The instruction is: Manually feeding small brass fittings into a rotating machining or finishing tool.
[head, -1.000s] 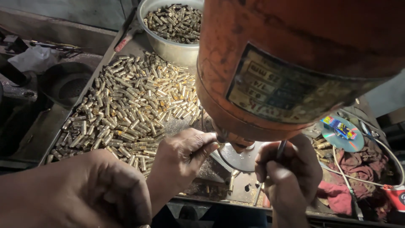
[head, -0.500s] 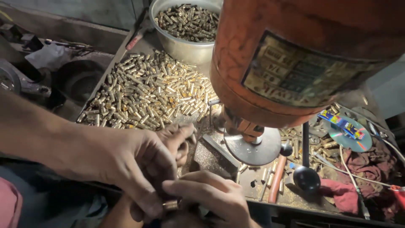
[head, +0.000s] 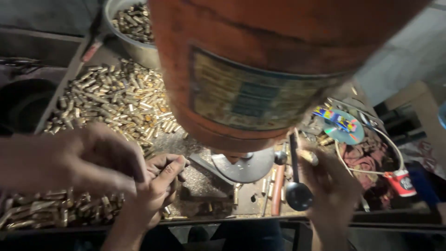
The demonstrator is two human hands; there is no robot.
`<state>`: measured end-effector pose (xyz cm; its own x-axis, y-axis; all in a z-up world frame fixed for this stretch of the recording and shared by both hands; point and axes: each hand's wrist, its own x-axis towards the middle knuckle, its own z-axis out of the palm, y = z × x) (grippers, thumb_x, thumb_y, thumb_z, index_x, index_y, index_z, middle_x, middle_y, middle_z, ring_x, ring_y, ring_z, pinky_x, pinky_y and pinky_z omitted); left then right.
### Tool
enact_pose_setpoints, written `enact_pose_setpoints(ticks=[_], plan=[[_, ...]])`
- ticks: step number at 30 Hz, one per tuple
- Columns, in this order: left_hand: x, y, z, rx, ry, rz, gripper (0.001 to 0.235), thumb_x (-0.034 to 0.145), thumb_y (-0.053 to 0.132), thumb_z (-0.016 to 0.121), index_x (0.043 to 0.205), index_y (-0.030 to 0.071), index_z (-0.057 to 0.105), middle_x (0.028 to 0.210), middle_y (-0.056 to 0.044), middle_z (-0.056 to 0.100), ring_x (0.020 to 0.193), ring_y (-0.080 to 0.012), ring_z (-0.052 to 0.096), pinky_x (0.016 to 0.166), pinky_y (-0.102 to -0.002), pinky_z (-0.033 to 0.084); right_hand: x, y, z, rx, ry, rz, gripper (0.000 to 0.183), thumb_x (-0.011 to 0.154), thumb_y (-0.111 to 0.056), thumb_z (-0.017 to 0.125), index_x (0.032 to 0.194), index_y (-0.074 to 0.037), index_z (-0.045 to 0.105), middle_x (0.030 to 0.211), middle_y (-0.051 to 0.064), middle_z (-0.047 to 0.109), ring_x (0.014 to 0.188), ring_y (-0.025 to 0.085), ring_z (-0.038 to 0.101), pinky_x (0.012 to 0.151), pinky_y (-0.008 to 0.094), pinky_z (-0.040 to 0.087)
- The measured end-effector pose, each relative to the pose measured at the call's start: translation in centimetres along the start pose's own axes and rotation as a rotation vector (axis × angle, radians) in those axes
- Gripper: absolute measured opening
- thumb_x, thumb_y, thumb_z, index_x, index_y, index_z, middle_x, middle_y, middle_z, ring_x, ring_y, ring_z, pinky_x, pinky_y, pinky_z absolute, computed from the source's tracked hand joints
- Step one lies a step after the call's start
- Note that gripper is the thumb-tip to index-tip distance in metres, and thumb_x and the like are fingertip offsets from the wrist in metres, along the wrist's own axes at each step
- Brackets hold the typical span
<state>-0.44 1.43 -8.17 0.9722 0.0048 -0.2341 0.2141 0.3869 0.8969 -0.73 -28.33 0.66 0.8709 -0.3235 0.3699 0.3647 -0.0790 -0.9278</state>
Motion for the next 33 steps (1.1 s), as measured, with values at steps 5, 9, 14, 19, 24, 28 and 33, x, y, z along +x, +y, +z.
enact_pose_setpoints(ticks=[5,9,14,19,24,28,33], plan=[[-0.2,0.6,1.8,-0.077,0.013,-0.057,0.013,0.092,0.015,0.067,0.096,0.004,0.073,0.061,0.003,0.058,0.041,-0.0042,0.039,0.037,-0.023,0.028,6.9,2.3,0.5,-0.668,-0.216,-0.470,0.010,0.089,0.002,0.070,0.100,0.003,0.069,0.099,0.011,0.071,0.084,0.019,0.069,0.075,0.027,0.053],[0.0,0.1,1.5,-0.079,0.046,-0.082,0.012,0.092,0.015,0.068,0.093,0.003,0.072,0.059,0.003,0.056,0.041,-0.0040,0.037,0.036,-0.024,0.026,7.9,2.9,1.1,-0.651,-0.228,-0.358,0.009,0.083,0.002,0.073,0.092,0.001,0.069,0.090,0.009,0.071,0.075,0.017,0.068,0.070,0.027,0.052],[0.9,-0.6,1.9,0.001,0.038,-0.053,0.015,0.094,0.013,0.068,0.086,0.001,0.070,0.055,0.002,0.053,0.040,-0.0055,0.037,0.037,-0.025,0.025,8.6,4.8,0.3,-0.566,-0.211,-0.337,0.009,0.085,0.002,0.071,0.087,0.001,0.063,0.084,0.008,0.062,0.073,0.015,0.061,0.067,0.029,0.048],[1.4,-1.2,1.4,0.003,0.030,-0.041,0.016,0.094,0.012,0.067,0.081,0.002,0.067,0.051,0.001,0.049,0.038,-0.0066,0.036,0.036,-0.026,0.025,8.9,5.0,0.6,-0.570,-0.206,-0.283,0.015,0.084,0.002,0.072,0.076,0.002,0.059,0.071,0.006,0.052,0.063,0.012,0.051,0.059,0.028,0.042],[1.6,-1.6,1.2,-0.024,0.016,-0.045,0.019,0.094,0.010,0.067,0.076,0.003,0.062,0.051,0.001,0.049,0.038,-0.0071,0.037,0.035,-0.026,0.025,9.0,4.5,0.9,-0.541,-0.219,-0.290,0.012,0.082,0.000,0.073,0.076,0.002,0.063,0.072,0.003,0.055,0.062,0.008,0.053,0.057,0.025,0.041],[1.6,-1.5,1.4,-0.001,0.021,-0.035,0.018,0.093,0.010,0.067,0.078,0.003,0.063,0.052,0.001,0.049,0.038,-0.0069,0.037,0.035,-0.026,0.026,9.0,5.2,0.4,-0.529,-0.222,-0.236,0.012,0.083,-0.001,0.071,0.078,0.002,0.061,0.073,0.003,0.056,0.062,0.006,0.052,0.056,0.025,0.041],[1.4,-1.4,1.6,0.021,0.025,-0.032,0.015,0.093,0.011,0.067,0.081,0.002,0.067,0.051,0.001,0.050,0.038,-0.0070,0.037,0.035,-0.026,0.026,8.8,4.7,0.7,-0.501,-0.228,-0.195,0.012,0.086,-0.004,0.073,0.082,0.003,0.063,0.068,0.001,0.051,0.060,0.003,0.045,0.053,0.025,0.037]])
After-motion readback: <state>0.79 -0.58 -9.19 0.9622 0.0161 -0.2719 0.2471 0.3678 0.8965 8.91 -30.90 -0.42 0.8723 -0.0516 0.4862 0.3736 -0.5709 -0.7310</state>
